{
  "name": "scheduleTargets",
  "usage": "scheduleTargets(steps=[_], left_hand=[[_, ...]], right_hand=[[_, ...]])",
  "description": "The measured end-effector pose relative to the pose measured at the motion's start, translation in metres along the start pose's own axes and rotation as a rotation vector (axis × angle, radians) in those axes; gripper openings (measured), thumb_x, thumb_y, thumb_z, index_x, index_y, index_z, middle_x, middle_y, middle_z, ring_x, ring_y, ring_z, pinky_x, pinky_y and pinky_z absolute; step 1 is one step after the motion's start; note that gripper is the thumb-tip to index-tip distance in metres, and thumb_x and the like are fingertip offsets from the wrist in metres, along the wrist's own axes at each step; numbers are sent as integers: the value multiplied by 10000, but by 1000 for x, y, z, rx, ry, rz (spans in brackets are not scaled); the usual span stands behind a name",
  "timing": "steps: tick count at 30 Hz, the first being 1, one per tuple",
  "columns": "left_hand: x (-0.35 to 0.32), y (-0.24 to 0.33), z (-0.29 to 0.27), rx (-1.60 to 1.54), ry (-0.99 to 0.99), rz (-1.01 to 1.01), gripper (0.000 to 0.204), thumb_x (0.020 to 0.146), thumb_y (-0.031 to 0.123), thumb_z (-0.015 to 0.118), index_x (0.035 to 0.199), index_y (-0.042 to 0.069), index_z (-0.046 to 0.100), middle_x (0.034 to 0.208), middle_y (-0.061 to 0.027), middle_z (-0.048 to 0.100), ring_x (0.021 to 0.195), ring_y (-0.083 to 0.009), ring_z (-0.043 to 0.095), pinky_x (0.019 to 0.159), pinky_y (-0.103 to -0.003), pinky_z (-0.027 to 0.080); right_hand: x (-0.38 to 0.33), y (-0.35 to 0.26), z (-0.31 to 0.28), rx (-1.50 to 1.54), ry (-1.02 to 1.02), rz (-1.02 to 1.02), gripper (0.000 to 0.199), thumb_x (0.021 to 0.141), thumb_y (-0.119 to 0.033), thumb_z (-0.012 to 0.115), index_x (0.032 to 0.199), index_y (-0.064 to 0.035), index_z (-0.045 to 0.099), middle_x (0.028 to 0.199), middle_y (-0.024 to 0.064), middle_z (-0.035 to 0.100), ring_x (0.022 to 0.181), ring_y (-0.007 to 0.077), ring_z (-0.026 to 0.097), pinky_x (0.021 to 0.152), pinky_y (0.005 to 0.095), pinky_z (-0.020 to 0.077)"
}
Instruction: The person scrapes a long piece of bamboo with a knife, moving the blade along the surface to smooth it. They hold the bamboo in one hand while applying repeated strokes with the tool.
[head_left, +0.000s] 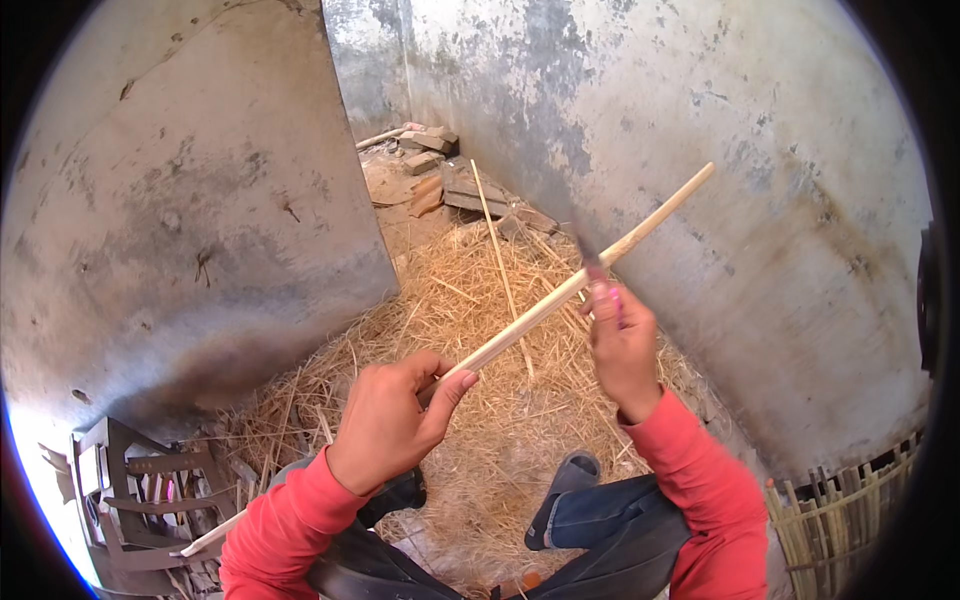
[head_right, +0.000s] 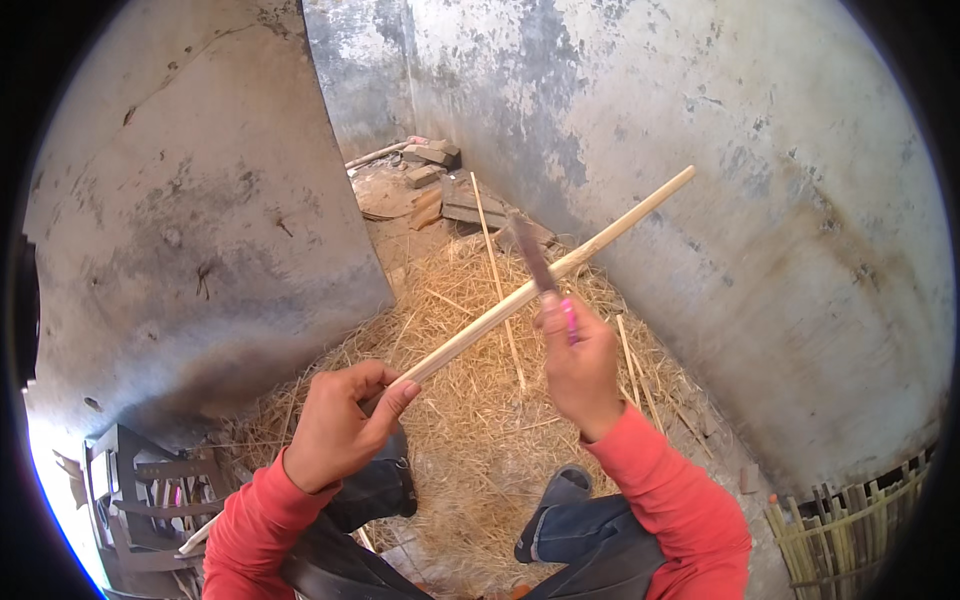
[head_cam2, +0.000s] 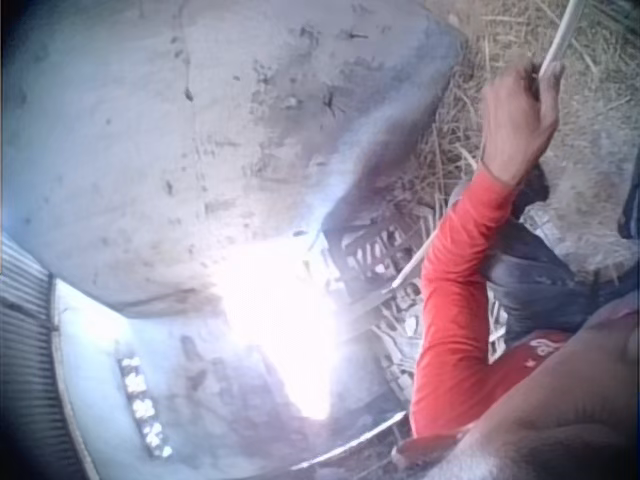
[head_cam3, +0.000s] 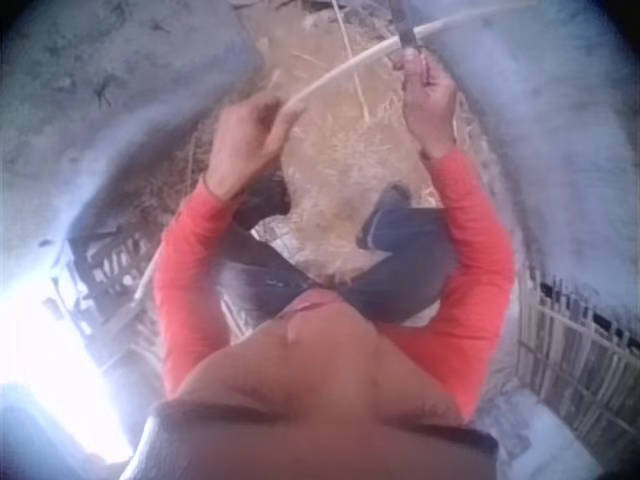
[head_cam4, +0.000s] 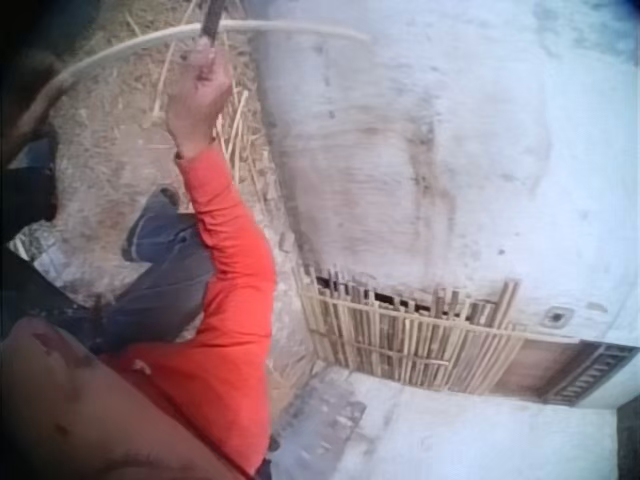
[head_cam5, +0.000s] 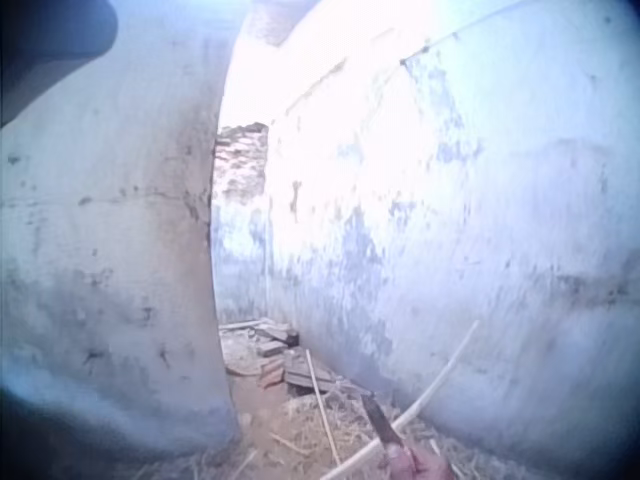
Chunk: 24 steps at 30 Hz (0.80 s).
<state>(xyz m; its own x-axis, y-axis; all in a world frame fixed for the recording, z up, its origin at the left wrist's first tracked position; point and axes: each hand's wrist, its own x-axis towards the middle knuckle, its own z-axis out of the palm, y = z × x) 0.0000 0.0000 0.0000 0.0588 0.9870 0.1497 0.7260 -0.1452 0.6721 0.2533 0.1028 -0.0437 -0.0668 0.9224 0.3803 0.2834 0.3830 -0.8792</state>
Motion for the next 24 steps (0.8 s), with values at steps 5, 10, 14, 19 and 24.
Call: scheduleTargets(steps=[5,10,14,19,24], left_hand=[[12,-1,-8,-227,-163,9,246,1037,223,673,971,-12,693,629,-16,623,551,-65,566,524,-255,436],[21,-3,-10,-231,-247,26,247,1053,229,642,994,-7,685,624,-6,602,560,-67,559,533,-261,440],[23,-17,-14,-156,-287,134,249,1055,235,633,984,1,682,613,-1,582,560,-69,545,534,-268,439],[17,-23,-40,-136,-328,81,270,1032,228,665,906,-10,687,613,-24,591,564,-78,544,545,-274,448],[6,-41,-63,-21,-192,-16,280,983,240,726,878,-19,703,606,-57,585,564,-104,510,552,-296,439]], right_hand=[[20,6,-19,283,177,10,270,1015,-281,725,921,-34,670,634,-95,507,532,12,400,474,253,290],[31,5,-30,380,172,95,199,991,-215,740,943,-36,668,598,-94,496,464,4,375,426,225,256],[38,5,-41,424,336,95,168,1011,-216,673,939,-84,597,547,-73,382,394,42,319,365,251,233],[49,15,-68,481,548,84,281,1035,-262,631,827,-159,471,592,-83,296,410,46,274,366,250,226],[58,53,-116,521,806,-16,353,1038,-279,640,793,-165,414,584,-65,362,400,51,314,345,259,240]])
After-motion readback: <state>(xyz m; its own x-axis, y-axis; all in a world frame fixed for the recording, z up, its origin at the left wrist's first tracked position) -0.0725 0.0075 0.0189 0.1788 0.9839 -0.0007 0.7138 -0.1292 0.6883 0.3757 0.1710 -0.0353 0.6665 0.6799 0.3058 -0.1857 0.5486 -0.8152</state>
